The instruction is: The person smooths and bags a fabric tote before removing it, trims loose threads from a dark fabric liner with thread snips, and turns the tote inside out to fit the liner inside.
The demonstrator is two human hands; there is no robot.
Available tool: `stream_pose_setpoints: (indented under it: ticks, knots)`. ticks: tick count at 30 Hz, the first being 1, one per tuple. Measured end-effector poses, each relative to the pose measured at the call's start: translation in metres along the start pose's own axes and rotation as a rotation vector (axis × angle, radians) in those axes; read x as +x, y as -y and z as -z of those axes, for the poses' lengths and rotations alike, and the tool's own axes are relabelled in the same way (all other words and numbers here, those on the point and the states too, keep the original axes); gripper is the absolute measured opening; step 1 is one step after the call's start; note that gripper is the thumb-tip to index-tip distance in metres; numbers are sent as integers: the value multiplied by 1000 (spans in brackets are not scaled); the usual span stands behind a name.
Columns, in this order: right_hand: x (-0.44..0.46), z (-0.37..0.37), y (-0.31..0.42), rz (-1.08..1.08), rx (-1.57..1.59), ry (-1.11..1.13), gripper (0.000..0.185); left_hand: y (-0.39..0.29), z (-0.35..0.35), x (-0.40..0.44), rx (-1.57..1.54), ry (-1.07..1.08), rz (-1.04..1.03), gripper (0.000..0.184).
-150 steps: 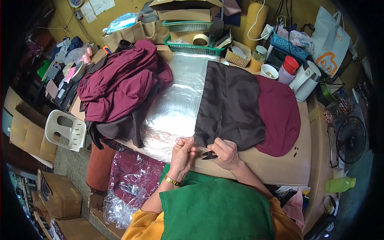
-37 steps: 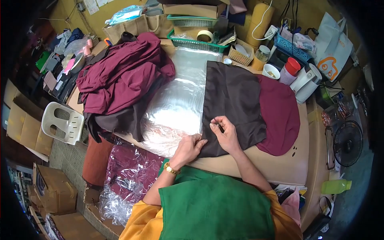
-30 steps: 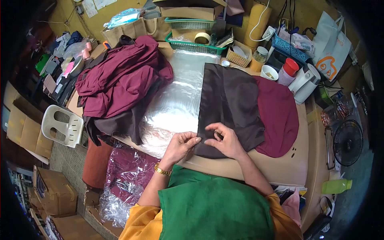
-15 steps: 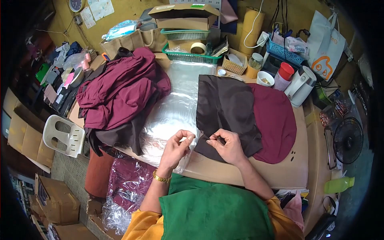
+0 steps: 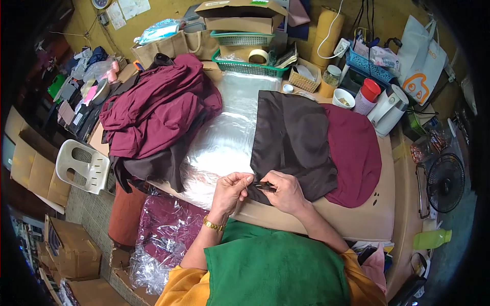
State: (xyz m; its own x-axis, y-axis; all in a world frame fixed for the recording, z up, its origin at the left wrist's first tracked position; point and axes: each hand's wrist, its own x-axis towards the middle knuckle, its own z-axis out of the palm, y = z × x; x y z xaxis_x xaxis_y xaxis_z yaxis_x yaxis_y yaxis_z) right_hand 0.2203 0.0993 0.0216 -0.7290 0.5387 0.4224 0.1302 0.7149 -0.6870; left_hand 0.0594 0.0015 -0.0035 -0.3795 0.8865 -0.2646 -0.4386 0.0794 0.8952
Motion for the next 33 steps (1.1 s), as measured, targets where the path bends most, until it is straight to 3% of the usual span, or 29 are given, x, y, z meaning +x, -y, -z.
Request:
stream_pose_setpoints:
  ticks: [6,8,15,20,33]
  knots:
    - [1,6,8,-102,73,43,17,8,7,-1,-182,69,3,11]
    - [4,11,20,-151,48,-71,26,6,9,-3,-353,135,4,13]
    - [5,22,28,-109,-129,-43,29,-6,3,-12,-328,178,-28,12]
    - [4,20,27,-155,-40,-77,30,-4,-1,-13,61,138,-73,12]
    - [1,24,42,20,-252,-94,28,0,-2,-15,-170,145,-40,13]
